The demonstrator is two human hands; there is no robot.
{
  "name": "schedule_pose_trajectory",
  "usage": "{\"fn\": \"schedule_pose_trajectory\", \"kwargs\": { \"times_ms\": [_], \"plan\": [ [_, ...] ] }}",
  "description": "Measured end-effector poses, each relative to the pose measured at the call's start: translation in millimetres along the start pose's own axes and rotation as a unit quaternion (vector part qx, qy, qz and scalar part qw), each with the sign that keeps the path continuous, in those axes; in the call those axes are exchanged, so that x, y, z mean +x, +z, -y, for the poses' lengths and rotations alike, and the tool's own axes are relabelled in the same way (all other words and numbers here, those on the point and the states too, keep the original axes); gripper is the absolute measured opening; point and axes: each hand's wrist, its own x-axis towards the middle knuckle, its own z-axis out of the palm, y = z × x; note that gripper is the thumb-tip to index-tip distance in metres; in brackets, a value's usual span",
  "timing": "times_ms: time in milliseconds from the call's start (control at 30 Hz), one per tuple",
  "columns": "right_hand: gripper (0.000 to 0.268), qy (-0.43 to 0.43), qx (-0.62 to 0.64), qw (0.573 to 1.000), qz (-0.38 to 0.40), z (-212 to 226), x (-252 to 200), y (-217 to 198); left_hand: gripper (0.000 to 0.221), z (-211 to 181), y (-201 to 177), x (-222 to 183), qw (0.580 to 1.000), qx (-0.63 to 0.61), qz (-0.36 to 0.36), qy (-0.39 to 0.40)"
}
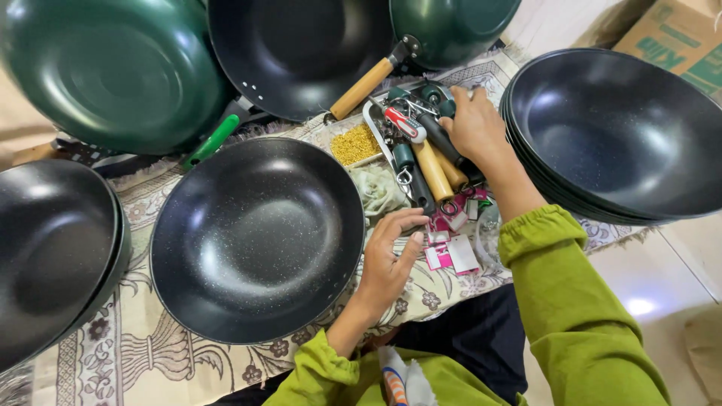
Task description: Attaching a handle bracket to a wok using screws and a screwdriver
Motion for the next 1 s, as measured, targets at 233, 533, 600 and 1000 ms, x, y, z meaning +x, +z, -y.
{"fn": "schedule_pose_trajectory", "kwargs": {
  "times_ms": [233,533,600,1000],
  "plan": [
    [0.050,0.043,0.006,0.997,0.071,-7.1,13.1,19.8,0.025,-1.5,-3.5,3.2,0.999,-0.017,0.012,-0.025],
    [0.047,0.032,0.113,0.992,0.039,-3.3,2.3,3.5,0.026,5.4,0.2,2.9,0.999,-0.020,0.015,-0.027],
    [0.047,0.030,0.115,0.992,0.046,-3.3,3.2,0.3,0.026,6.4,0.4,3.1,0.999,-0.020,0.015,-0.027],
    [0.047,0.052,0.268,0.961,0.043,2.0,-32.2,-35.0,0.028,5.2,1.7,-0.6,0.999,-0.017,0.007,-0.028]
  ]
}}
